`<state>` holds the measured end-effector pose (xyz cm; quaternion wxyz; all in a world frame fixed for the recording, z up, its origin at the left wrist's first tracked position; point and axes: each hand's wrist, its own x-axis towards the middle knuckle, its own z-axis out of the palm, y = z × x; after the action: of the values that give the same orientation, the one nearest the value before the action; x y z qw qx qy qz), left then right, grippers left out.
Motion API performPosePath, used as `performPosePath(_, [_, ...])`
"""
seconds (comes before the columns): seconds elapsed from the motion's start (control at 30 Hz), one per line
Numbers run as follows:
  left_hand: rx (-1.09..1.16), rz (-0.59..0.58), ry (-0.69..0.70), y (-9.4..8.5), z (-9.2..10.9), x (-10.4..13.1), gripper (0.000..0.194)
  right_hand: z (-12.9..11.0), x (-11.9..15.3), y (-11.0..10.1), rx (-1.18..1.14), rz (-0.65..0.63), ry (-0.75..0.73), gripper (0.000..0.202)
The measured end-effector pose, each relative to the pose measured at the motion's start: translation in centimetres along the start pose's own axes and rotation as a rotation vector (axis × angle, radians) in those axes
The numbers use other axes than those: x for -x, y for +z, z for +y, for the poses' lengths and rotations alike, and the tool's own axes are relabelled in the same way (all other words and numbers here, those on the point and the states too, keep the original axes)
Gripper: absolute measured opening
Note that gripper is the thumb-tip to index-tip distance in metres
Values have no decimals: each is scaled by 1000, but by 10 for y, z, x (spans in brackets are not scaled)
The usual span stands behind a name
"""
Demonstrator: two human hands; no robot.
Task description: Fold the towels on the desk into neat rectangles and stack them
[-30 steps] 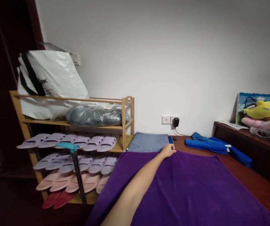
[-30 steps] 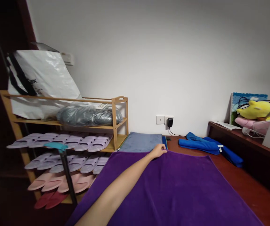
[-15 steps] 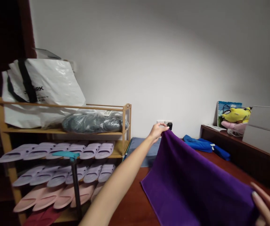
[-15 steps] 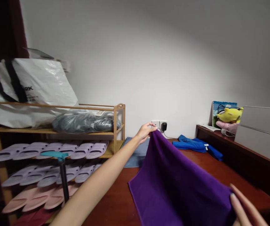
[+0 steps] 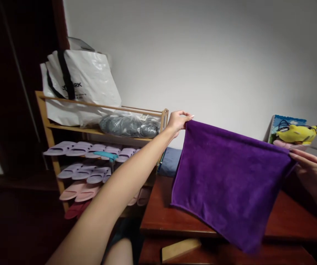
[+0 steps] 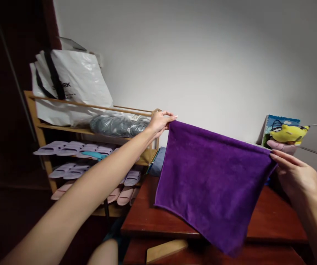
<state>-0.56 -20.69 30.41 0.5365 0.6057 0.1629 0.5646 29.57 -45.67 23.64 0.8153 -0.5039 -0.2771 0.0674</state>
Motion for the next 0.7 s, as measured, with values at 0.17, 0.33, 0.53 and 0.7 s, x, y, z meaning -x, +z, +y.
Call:
performPosePath(0.17, [-125, 146, -7, -14, 21, -2, 22, -6, -24, 30, -65, -89, 69, 38])
performPosePath(0.33, [-20, 212, -131, -35, 23, -3, 25, 1, -37, 50, -154, -175, 184, 34])
performPosePath(0.53, [55, 202, -160, -53, 27, -2, 23, 17, -40, 78, -195, -142, 208, 33])
performPosePath(0.7, [85, 234, -186, -71, 31, -11, 17, 9, -41, 112, -183, -75, 186, 30])
